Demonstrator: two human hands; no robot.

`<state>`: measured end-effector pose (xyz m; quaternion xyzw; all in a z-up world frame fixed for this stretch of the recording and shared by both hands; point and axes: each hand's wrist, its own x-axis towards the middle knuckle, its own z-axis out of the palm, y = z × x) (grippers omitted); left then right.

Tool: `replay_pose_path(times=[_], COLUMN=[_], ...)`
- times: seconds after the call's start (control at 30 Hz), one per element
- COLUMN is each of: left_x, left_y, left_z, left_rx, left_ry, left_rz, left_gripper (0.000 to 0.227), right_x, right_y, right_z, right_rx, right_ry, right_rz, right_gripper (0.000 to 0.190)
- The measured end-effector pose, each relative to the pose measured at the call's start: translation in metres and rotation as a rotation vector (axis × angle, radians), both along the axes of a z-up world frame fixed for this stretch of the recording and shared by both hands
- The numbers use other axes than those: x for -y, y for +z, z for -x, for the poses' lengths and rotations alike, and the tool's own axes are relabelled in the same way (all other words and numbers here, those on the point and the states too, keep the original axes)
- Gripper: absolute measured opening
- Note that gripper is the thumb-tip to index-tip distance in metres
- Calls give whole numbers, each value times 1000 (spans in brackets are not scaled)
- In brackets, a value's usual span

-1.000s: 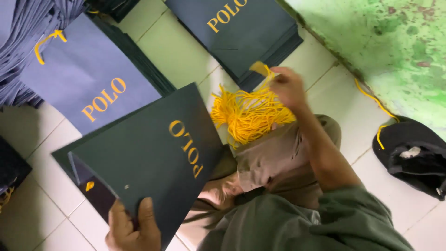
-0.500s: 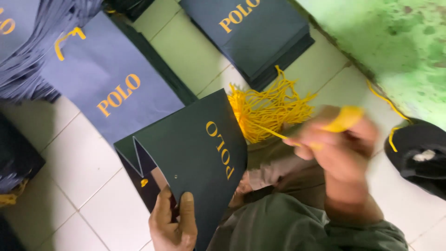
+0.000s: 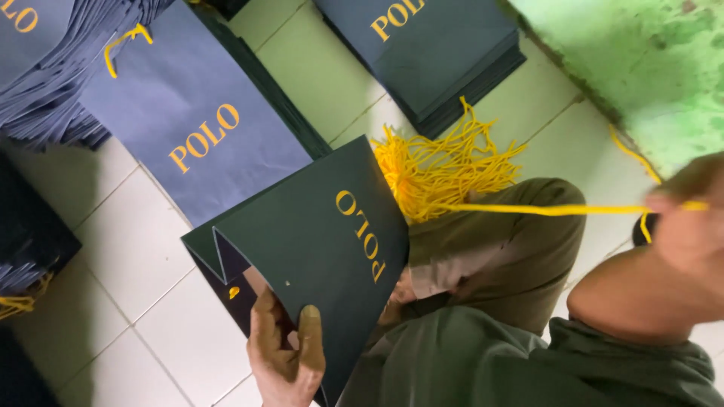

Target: The person sits on the floor and threads yellow cord handles through the punched holes of dark blue POLO paper shopping bags, knotting the cord ends inside each bag, then sets finished bags onto stacks beside them and picks up the next bag.

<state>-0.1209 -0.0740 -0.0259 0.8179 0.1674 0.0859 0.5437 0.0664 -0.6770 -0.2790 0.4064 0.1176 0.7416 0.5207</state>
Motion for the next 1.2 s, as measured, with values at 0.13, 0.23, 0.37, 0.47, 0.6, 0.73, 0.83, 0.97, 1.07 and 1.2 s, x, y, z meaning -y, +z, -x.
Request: replay_pose_path(times=[0.13,0.23,0.37,0.47,0.6,0.73,0.83,0.97,1.07,1.2], left_x=[10,15,18,14,14,13,12,12,14,15], left_y=[-9,-10,3,13,9,12,12,12,9,9], left_z=[-5,-6,1,-1,3,6,6,8,10,9], left_rx=[78,193,35,33,104,105,113,107,121,144], left_ry=[2,-48,4,-54,-33,-64,-86,-83,-80,-110], left_rz=[43,56,277,202,108,115,191,274,320,305], left_gripper=[64,53,49,34,24,27,24,26,28,28], right_x=[-96,-299,-380,-409,-428,-434,-435,-431,-430,-430], right_y=[56,223,252,238,223,228,228,233,246,252], right_z=[-36,40,69,78,84,84,84,85,83,80], right_rx=[-1514,-2046,-2432,-2582,-2632,-2610,-2498,-2467,-2491,-2509], right_ry=[1698,2031,1626,1639,1629,1655,1673,1628,1660,1651], right_rz=[-602,-1160,-1381,-1296,-1275,-1114,-1016,-997,-1016,-1001], right_gripper=[39,35,17,14,14,24,30,29,25,19])
